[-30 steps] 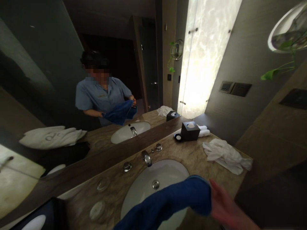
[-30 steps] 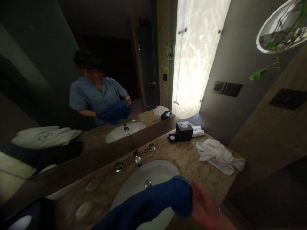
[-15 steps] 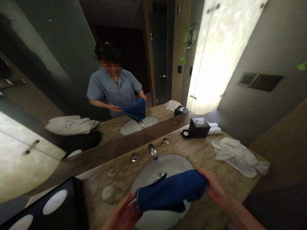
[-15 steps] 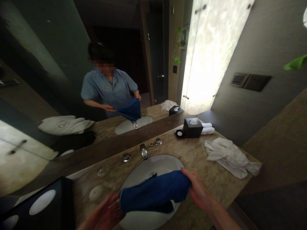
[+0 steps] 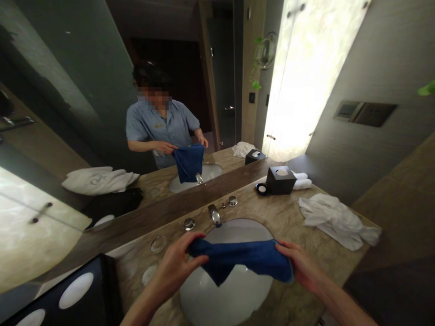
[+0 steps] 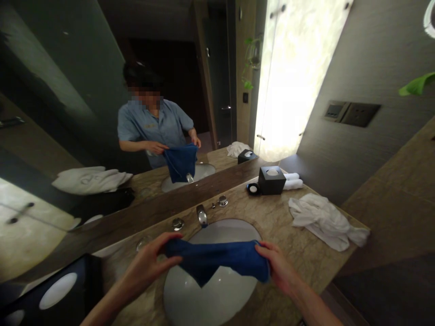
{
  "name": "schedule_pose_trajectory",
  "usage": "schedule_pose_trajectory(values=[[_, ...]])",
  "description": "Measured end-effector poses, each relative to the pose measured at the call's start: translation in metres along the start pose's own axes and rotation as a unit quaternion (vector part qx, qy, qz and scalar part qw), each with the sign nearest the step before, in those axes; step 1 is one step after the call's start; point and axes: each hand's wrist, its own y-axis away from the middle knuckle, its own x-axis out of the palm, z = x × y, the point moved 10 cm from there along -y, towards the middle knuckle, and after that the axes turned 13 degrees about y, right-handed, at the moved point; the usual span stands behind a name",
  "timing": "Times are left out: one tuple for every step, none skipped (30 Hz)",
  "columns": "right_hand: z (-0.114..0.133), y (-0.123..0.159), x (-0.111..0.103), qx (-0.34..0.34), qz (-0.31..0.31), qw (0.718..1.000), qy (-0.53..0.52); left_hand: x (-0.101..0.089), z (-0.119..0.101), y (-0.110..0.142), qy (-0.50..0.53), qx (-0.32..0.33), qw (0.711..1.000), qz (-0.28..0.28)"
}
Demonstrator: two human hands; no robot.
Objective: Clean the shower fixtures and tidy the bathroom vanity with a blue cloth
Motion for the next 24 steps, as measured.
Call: schedule_pose_trajectory(values=[[0.004, 0.001, -0.003, -0.030, -0.007, 0.998, 0.047, 0.005, -0.001, 0.002, -0.040, 0.010, 0.999, 0.018], [0.013, 0.004, -0.005, -0.076, -0.013, 0.991, 0.107, 0.007, -0.001, 0.005, -0.084, 0.019, 0.996, 0.022], [0.026, 0.010, -0.004, -0.135, -0.015, 0.975, 0.174, 0.006, 0.000, 0.008, -0.127, 0.028, 0.991, 0.013], [0.040, 0.018, 0.000, -0.191, -0.015, 0.951, 0.242, 0.002, 0.000, 0.011, -0.165, 0.039, 0.985, -0.006], [0.053, 0.026, 0.004, -0.236, -0.017, 0.924, 0.300, -0.004, -0.003, 0.014, -0.196, 0.060, 0.978, -0.030], [0.067, 0.034, 0.007, -0.269, -0.027, 0.899, 0.343, -0.012, -0.008, 0.017, -0.212, 0.087, 0.972, -0.052], [0.082, 0.039, 0.010, -0.292, -0.039, 0.881, 0.369, -0.021, -0.014, 0.018, -0.201, 0.108, 0.971, -0.064], [0.098, 0.043, 0.012, -0.308, -0.054, 0.872, 0.377, -0.030, -0.015, 0.016, -0.159, 0.108, 0.979, -0.063], [0.114, 0.043, 0.013, -0.317, -0.065, 0.873, 0.364, -0.038, -0.012, 0.011, -0.080, 0.083, 0.992, -0.054], [0.128, 0.040, 0.015, -0.319, -0.068, 0.887, 0.326, -0.045, -0.004, 0.005, 0.035, 0.043, 0.997, -0.047], [0.137, 0.034, 0.018, -0.310, -0.054, 0.912, 0.264, -0.044, 0.005, 0.000, 0.173, -0.003, 0.984, -0.034], [0.139, 0.025, 0.024, -0.284, -0.017, 0.939, 0.191, -0.038, 0.015, -0.005, 0.310, -0.048, 0.949, -0.021], [0.134, 0.015, 0.034, -0.244, 0.038, 0.961, 0.121, -0.025, 0.024, -0.007, 0.428, -0.081, 0.900, -0.008], [0.122, 0.008, 0.048, -0.194, 0.102, 0.973, 0.075, -0.007, 0.031, -0.008, 0.518, -0.105, 0.849, 0.014], [0.105, 0.003, 0.060, -0.147, 0.157, 0.975, 0.058, 0.017, 0.040, -0.006, 0.565, -0.135, 0.813, 0.040], [0.085, 0.000, 0.066, -0.107, 0.191, 0.974, 0.065, 0.042, 0.050, -0.001, 0.578, -0.161, 0.797, 0.072], [0.065, -0.003, 0.067, -0.077, 0.198, 0.973, 0.085, 0.064, 0.063, 0.004, 0.569, -0.178, 0.799, 0.083], [0.046, -0.006, 0.061, -0.055, 0.182, 0.976, 0.105, 0.082, 0.079, 0.009, 0.548, -0.194, 0.810, 0.080], [0.029, -0.010, 0.052, -0.041, 0.153, 0.980, 0.122, 0.096, 0.098, 0.014, 0.530, -0.207, 0.820, 0.061], [0.015, -0.013, 0.041, -0.031, 0.120, 0.982, 0.140, 0.104, 0.117, 0.018, 0.512, -0.214, 0.831, 0.032], [0.003, -0.017, 0.031, -0.023, 0.094, 0.982, 0.161, 0.108, 0.137, 0.021, 0.488, -0.218, 0.845, 0.002], [-0.008, -0.021, 0.024, -0.012, 0.080, 0.979, 0.189, 0.109, 0.156, 0.023, 0.451, -0.221, 0.864, -0.028], [-0.017, -0.026, 0.020, 0.000, 0.076, 0.974, 0.215, 0.106, 0.173, 0.025, 0.399, -0.225, 0.887, -0.056], [-0.025, -0.032, 0.020, 0.011, 0.081, 0.970, 0.228, 0.100, 0.187, 0.026, 0.335, -0.228, 0.911, -0.082]])
